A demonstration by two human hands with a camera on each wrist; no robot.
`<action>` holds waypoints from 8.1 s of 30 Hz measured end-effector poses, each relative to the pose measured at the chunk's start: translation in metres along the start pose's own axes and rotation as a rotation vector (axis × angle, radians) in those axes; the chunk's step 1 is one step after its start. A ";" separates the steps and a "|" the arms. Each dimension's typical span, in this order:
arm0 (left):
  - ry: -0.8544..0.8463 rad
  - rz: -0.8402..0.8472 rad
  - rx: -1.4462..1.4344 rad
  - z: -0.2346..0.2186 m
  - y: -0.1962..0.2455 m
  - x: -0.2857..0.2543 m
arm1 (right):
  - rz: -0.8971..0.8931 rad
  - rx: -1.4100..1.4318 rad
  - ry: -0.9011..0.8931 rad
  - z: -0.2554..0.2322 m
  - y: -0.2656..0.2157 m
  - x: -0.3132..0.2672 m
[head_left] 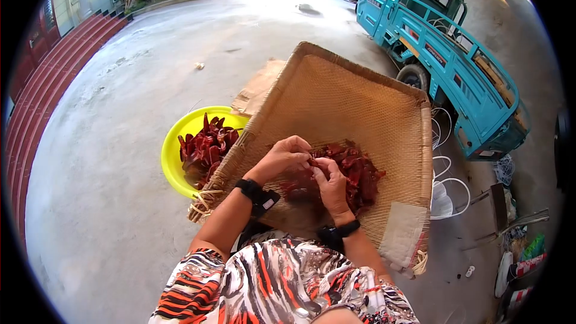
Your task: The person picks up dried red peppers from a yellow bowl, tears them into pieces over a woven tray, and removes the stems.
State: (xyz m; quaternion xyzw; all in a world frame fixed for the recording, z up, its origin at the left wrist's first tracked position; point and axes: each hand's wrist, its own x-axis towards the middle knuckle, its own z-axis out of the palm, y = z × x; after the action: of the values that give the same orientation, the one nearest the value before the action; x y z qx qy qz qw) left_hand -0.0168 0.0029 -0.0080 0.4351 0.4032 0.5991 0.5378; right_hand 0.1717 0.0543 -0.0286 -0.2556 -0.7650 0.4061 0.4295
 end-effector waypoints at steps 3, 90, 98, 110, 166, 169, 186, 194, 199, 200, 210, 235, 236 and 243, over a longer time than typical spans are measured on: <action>-0.007 0.025 0.015 0.001 0.005 -0.001 | 0.006 -0.012 -0.006 -0.004 -0.009 -0.001; 0.083 0.232 1.055 0.041 -0.019 0.069 | 0.102 0.392 0.444 -0.039 0.004 0.005; 0.213 0.142 0.988 0.031 -0.068 0.092 | 0.125 0.370 0.411 -0.037 0.008 0.003; 0.051 -0.117 0.404 0.056 -0.001 0.029 | -0.035 0.089 0.384 -0.037 0.022 0.006; 0.099 -0.128 0.685 0.020 0.030 0.002 | -0.138 -0.075 0.351 -0.038 -0.004 0.006; 0.009 -0.126 0.688 0.039 0.029 0.004 | -0.167 -0.105 0.211 -0.036 -0.012 0.004; 0.159 -0.063 0.067 0.029 0.019 0.004 | 0.017 0.154 0.171 -0.031 -0.004 0.001; 1.009 0.547 -0.108 -0.058 0.028 -0.003 | 0.082 0.325 0.283 -0.032 0.004 0.005; 1.215 0.617 -0.126 -0.073 0.040 -0.024 | 0.140 0.296 0.202 -0.034 0.003 0.004; 1.222 0.623 -0.172 -0.071 0.040 -0.023 | 0.144 0.288 0.200 -0.034 0.001 0.004; 1.114 0.678 -0.087 -0.054 0.051 -0.021 | 0.125 0.250 0.240 -0.034 0.001 0.004; 0.146 0.015 1.281 -0.026 0.028 -0.018 | 0.093 0.198 0.233 -0.031 0.007 0.003; 0.189 0.043 1.279 -0.023 0.030 -0.016 | 0.088 0.190 0.232 -0.031 0.007 0.003; -0.002 -0.130 0.762 0.022 0.056 -0.017 | -0.030 0.132 0.076 -0.036 -0.014 0.002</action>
State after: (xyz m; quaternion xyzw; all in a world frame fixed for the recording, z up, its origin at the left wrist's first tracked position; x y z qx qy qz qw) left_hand -0.0112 -0.0186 0.0502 0.5778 0.6231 0.3708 0.3748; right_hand 0.2014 0.0622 -0.0050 -0.2305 -0.7233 0.4393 0.4802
